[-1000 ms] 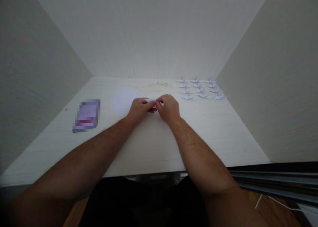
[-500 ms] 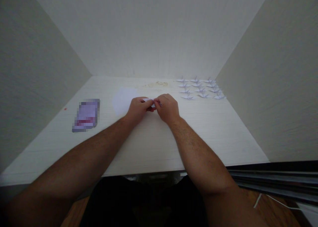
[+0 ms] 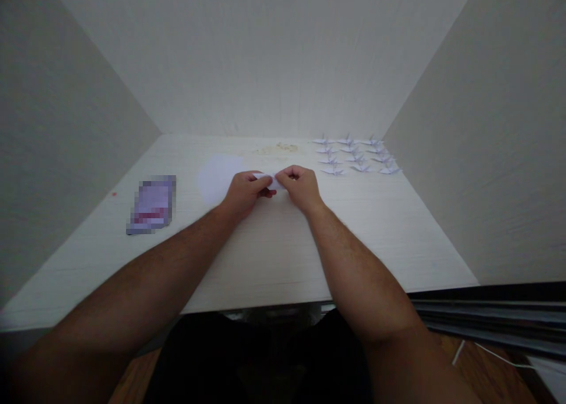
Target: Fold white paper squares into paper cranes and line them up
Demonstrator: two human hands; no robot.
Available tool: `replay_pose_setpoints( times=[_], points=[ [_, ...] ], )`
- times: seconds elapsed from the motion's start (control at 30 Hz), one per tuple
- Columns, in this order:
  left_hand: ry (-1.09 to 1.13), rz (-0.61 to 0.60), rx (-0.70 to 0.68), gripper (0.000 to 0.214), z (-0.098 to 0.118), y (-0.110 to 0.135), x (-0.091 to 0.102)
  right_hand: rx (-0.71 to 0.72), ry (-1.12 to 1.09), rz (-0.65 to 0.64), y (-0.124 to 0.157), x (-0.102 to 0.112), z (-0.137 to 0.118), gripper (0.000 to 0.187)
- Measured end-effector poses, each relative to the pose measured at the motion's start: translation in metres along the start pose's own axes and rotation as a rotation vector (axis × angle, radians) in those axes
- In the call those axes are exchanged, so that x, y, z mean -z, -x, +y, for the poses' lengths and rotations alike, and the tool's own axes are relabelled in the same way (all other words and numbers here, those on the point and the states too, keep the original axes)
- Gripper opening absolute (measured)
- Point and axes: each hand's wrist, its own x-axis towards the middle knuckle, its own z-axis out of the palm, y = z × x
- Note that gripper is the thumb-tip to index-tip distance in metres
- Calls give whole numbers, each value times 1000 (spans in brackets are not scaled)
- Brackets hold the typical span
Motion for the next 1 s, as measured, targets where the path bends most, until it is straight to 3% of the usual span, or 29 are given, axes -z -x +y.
replay_pose_setpoints(
  times=[0.23,1.0],
  points=[
    [42,0,6,17,1,1,0,-77,-61,-16,1,-1,-3,17],
    [54,3,-2,15,5,3,-2,-20,34,-4,4,-4,-7,14]
  ],
)
